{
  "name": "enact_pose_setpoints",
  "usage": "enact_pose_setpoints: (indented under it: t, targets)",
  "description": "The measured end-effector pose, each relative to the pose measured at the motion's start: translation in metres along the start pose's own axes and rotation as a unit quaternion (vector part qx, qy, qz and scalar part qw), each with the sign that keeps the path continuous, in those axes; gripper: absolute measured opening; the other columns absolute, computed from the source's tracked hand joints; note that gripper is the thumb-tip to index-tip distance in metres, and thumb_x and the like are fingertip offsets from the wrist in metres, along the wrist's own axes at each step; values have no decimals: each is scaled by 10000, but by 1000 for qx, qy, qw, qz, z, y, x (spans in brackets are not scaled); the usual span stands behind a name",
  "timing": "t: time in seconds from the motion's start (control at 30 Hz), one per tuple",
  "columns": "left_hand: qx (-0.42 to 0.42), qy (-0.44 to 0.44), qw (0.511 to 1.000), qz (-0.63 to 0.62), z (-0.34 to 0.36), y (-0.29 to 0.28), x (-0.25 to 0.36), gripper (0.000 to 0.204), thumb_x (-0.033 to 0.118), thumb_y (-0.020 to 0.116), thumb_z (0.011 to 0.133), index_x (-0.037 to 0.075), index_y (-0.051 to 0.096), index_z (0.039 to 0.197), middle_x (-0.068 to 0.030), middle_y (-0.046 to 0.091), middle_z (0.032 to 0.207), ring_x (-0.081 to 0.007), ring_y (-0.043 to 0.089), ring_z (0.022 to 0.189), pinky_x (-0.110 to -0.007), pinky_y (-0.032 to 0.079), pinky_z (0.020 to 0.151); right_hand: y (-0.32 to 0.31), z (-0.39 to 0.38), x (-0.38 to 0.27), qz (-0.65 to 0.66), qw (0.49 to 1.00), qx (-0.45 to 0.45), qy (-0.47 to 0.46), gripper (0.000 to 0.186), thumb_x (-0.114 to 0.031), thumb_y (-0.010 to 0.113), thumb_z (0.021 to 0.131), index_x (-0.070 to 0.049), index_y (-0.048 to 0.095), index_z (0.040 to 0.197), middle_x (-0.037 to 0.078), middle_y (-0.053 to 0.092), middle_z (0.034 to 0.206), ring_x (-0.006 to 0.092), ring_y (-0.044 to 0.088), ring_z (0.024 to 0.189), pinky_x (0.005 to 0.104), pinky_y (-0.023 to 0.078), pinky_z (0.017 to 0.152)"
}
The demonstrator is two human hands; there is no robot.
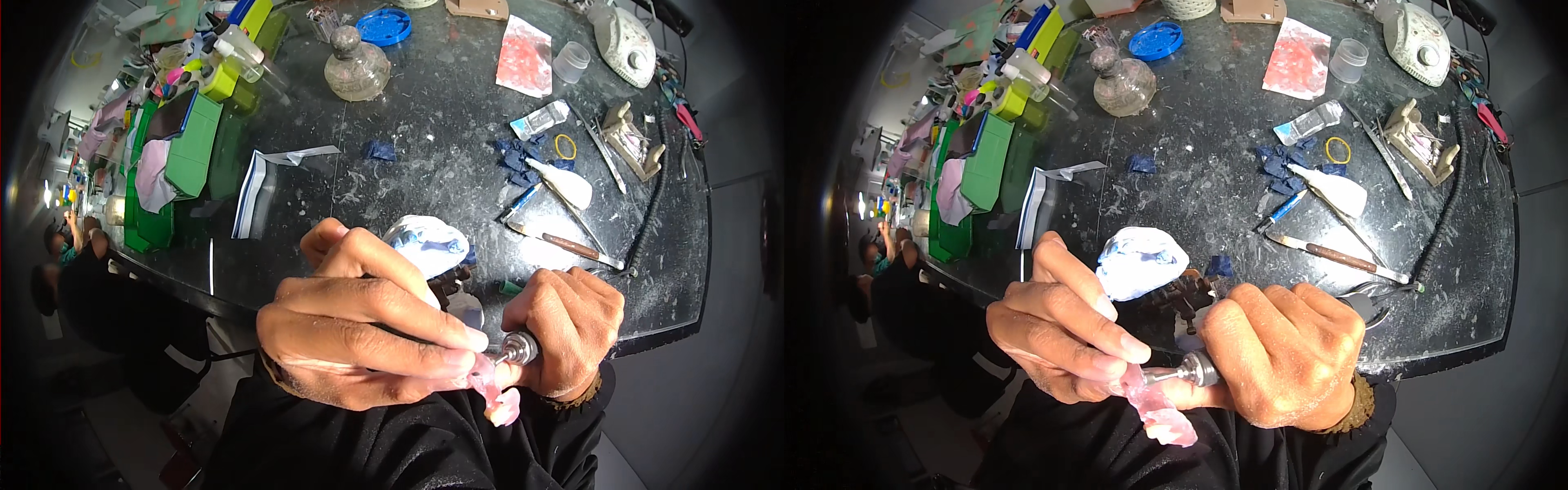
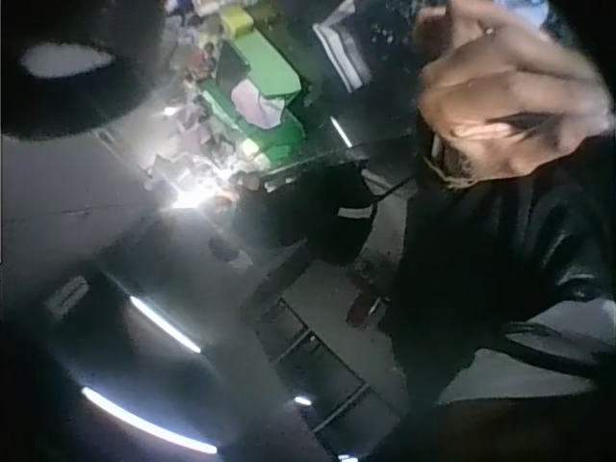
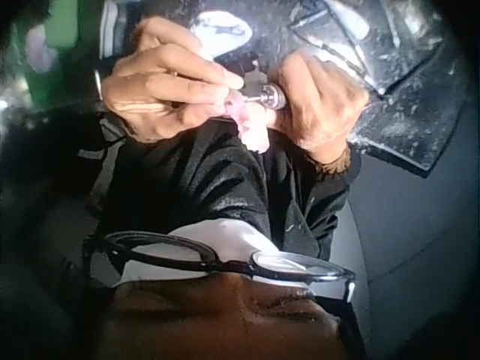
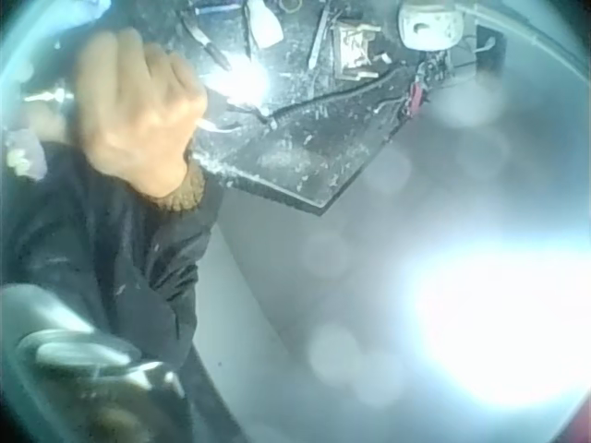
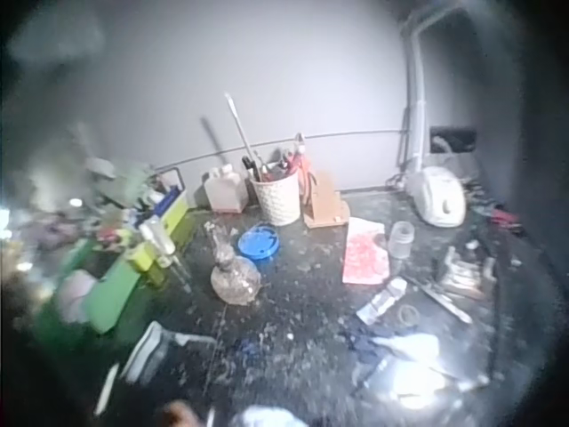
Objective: The person marks a blue dental model with a pen, uses a handheld rotary tool to shape a pink denture base, and fits the base onto the model.
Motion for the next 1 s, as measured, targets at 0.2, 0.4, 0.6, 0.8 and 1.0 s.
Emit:
enact_pose_setpoints:
  t: [0.2, 0.4, 0.6, 0.8, 1.0]
  targets:
    - [9, -7, 1000, 5, -1, 0, 3, 102, 202, 768, 739, 157, 677, 743, 35, 695, 762, -78, 489, 699, -219, 284, 636, 2, 0, 0, 10, 1000, 2, -15, 514, -544, 655, 704, -90, 447, 581, -4, 363, 519, 112, 374, 381, 250, 244, 361]
    - [6, -7, 1000, 0, -3, -1, 2, 103, 216, 763, 747, 167, 672, 741, 47, 695, 766, -74, 487, 702, -235, 269, 642, 0, 1, -2, 14, 1000, -13, -8, 508, -538, 640, 724, -83, 461, 587, 9, 404, 532, 113, 392, 387, 247, 258, 362]
    - [3, -2, 1000, -1, -2, 3, -3, 100, 215, 762, 747, 173, 672, 748, 51, 694, 769, -73, 488, 713, -237, 264, 641, 3, -2, 0, 9, 1000, -7, -11, 508, -532, 623, 748, -78, 460, 588, 14, 422, 541, 111, 400, 393, 241, 270, 362]
    - [6, 3, 1000, 3, -2, 2, -2, 108, 222, 763, 745, 177, 667, 758, 55, 693, 768, -70, 487, 725, -235, 264, 643, 1, 0, -1, -1, 1000, -3, -20, 513, -533, 621, 753, -85, 443, 579, 6, 404, 530, 108, 392, 389, 240, 266, 359]
    - [5, 15, 1000, 6, -1, 2, -3, 108, 210, 764, 742, 177, 664, 768, 66, 693, 768, -62, 482, 721, -228, 270, 651, -1, -1, 0, -12, 1000, -13, -4, 523, -545, 634, 736, -91, 433, 573, -3, 387, 524, 105, 383, 386, 245, 243, 354]
Point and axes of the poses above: each hand's wrist, its own z-axis towards the middle knuckle, its own y-axis out of the palm, x = y × z, the point moved 2 cm from there along z, towards the middle knuckle
